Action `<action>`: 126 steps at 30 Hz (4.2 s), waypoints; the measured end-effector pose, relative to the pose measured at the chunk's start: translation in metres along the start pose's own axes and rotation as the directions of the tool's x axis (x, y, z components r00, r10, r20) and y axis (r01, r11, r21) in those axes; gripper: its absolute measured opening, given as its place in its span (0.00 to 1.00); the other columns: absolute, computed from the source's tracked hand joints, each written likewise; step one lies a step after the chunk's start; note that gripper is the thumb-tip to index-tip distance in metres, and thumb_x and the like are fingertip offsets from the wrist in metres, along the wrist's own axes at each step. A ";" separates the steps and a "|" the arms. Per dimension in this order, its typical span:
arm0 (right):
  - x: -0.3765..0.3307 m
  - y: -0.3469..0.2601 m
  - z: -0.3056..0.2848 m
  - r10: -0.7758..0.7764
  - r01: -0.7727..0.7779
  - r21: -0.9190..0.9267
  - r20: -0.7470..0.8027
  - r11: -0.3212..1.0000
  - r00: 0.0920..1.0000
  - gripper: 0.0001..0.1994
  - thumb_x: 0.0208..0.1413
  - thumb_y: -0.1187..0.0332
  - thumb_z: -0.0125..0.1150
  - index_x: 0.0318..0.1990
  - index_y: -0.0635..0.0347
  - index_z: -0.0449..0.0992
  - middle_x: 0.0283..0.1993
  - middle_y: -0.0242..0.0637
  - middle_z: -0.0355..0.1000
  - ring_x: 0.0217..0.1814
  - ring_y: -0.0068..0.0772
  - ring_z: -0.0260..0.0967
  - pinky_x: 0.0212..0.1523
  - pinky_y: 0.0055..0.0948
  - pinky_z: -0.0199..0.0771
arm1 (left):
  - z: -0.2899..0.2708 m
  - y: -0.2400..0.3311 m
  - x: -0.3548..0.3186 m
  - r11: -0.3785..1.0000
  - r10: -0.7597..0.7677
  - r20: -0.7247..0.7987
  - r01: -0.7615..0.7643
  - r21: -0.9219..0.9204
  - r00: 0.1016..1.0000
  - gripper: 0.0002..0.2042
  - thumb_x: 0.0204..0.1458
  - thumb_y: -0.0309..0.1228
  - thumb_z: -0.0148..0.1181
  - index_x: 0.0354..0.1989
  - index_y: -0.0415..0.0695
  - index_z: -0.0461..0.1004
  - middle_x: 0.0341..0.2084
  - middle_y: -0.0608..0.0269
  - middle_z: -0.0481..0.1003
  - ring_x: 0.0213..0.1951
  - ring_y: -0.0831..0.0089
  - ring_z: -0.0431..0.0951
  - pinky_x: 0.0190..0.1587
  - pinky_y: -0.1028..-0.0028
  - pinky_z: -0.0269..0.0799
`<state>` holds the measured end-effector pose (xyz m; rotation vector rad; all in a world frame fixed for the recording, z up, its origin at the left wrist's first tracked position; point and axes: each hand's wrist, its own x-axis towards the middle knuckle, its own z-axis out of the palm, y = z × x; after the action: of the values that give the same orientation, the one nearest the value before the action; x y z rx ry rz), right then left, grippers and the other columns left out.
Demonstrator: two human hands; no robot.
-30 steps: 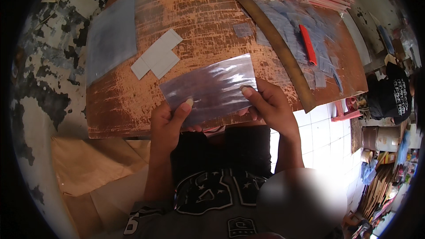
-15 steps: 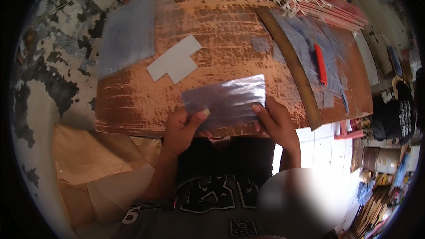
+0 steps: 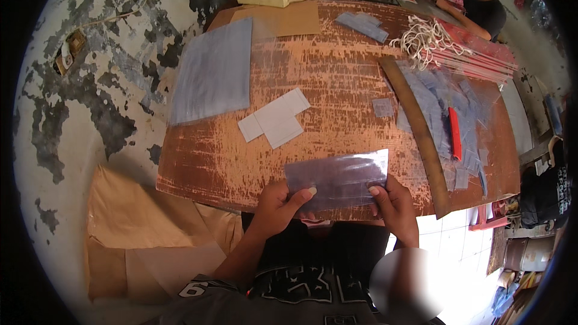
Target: The person uses a ruler and a utility knife to cut a sheet of patterned paper on a wooden workbench. They align the ruler, score the paper, and then fold it to complete the cut. The person repeats this process to trim the paper into smaller rectangular pieces.
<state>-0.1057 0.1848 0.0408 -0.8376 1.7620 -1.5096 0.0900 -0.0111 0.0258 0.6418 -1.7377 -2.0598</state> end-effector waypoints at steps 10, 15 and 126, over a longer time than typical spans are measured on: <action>0.000 0.002 -0.005 -0.018 0.016 0.058 0.032 0.998 0.999 0.11 0.76 0.67 0.55 0.56 0.65 0.77 0.36 0.29 0.73 0.28 0.17 0.66 0.30 0.22 0.67 | 0.010 0.002 -0.001 0.997 0.076 -0.035 -0.077 -0.032 0.996 0.11 0.69 0.31 0.64 0.47 0.33 0.80 0.30 0.68 0.80 0.31 0.86 0.77 0.30 0.81 0.74; -0.001 0.004 -0.010 0.039 -0.044 0.115 0.050 0.992 0.998 0.12 0.77 0.65 0.55 0.58 0.62 0.77 0.35 0.25 0.73 0.28 0.14 0.67 0.28 0.19 0.67 | 0.003 0.014 -0.002 0.992 0.129 -0.103 -0.127 0.025 0.986 0.08 0.68 0.30 0.65 0.39 0.37 0.78 0.24 0.76 0.75 0.27 0.91 0.71 0.29 0.85 0.64; 0.006 0.008 -0.010 -0.003 0.022 0.198 -0.098 0.980 0.995 0.18 0.78 0.55 0.51 0.56 0.62 0.76 0.25 0.24 0.69 0.22 0.12 0.63 0.24 0.17 0.64 | 0.110 -0.070 -0.082 0.941 -0.228 0.971 -0.272 0.201 -0.070 0.31 0.74 0.52 0.41 0.78 0.46 0.59 0.74 0.44 0.64 0.78 0.52 0.58 0.79 0.43 0.46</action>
<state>-0.1182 0.1864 0.0336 -0.6859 1.6427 -1.7276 0.0971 0.1361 -0.0198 -1.5027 -2.7764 -2.2364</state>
